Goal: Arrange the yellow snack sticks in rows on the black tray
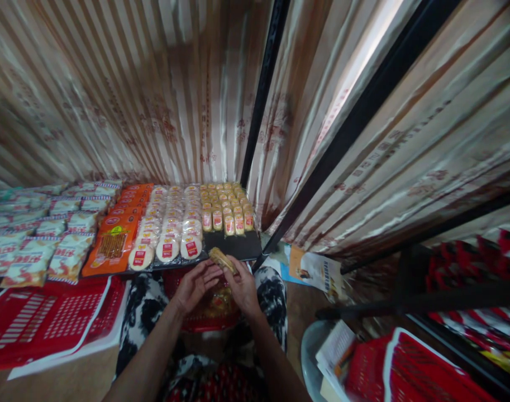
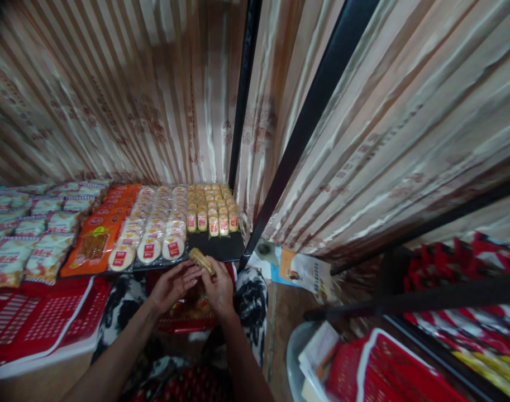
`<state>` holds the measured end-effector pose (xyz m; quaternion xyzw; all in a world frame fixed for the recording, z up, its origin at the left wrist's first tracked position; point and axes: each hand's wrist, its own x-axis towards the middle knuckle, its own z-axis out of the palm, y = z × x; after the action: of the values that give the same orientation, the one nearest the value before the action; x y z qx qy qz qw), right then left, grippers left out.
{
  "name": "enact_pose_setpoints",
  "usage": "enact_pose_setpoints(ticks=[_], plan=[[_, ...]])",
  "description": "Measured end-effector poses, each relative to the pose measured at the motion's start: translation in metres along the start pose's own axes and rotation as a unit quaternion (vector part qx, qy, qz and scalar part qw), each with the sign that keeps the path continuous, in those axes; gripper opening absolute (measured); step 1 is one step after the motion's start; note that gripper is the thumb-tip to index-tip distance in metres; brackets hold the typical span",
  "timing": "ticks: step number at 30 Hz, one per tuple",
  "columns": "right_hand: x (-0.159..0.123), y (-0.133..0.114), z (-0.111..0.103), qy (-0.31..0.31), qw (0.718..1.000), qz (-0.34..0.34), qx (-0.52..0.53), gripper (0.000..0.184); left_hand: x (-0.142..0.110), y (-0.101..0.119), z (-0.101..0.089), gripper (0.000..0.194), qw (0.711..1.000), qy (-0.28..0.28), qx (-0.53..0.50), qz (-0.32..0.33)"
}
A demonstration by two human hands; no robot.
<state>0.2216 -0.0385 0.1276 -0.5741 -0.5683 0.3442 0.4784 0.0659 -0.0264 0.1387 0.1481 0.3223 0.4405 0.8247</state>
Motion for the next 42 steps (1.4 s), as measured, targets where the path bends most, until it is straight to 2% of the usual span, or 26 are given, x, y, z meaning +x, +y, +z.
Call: enact_pose_setpoints(ticks=[6,14,25,33,42], plan=[[-0.006,-0.013,0.001,-0.020,1.000,-0.017,0.005,0.034,-0.001,-0.002,0.000,0.028,1.000,0.000,-0.008,0.024],[-0.010,-0.016,0.006,-0.025,0.999,-0.031,-0.023,0.033,0.001,0.001,0.007,0.016,0.998,0.011,-0.039,0.053],[-0.010,-0.025,0.008,-0.031,0.999,-0.021,-0.007,0.031,0.003,0.004,0.009,0.020,0.998,0.020,-0.023,0.054],[-0.013,-0.016,0.010,-0.014,1.000,0.006,-0.021,0.035,0.004,-0.001,0.004,0.018,0.997,0.051,-0.043,0.033],[-0.014,0.002,0.012,0.008,0.999,0.019,0.033,0.034,0.002,-0.005,0.004,0.018,0.994,0.059,-0.088,0.007]])
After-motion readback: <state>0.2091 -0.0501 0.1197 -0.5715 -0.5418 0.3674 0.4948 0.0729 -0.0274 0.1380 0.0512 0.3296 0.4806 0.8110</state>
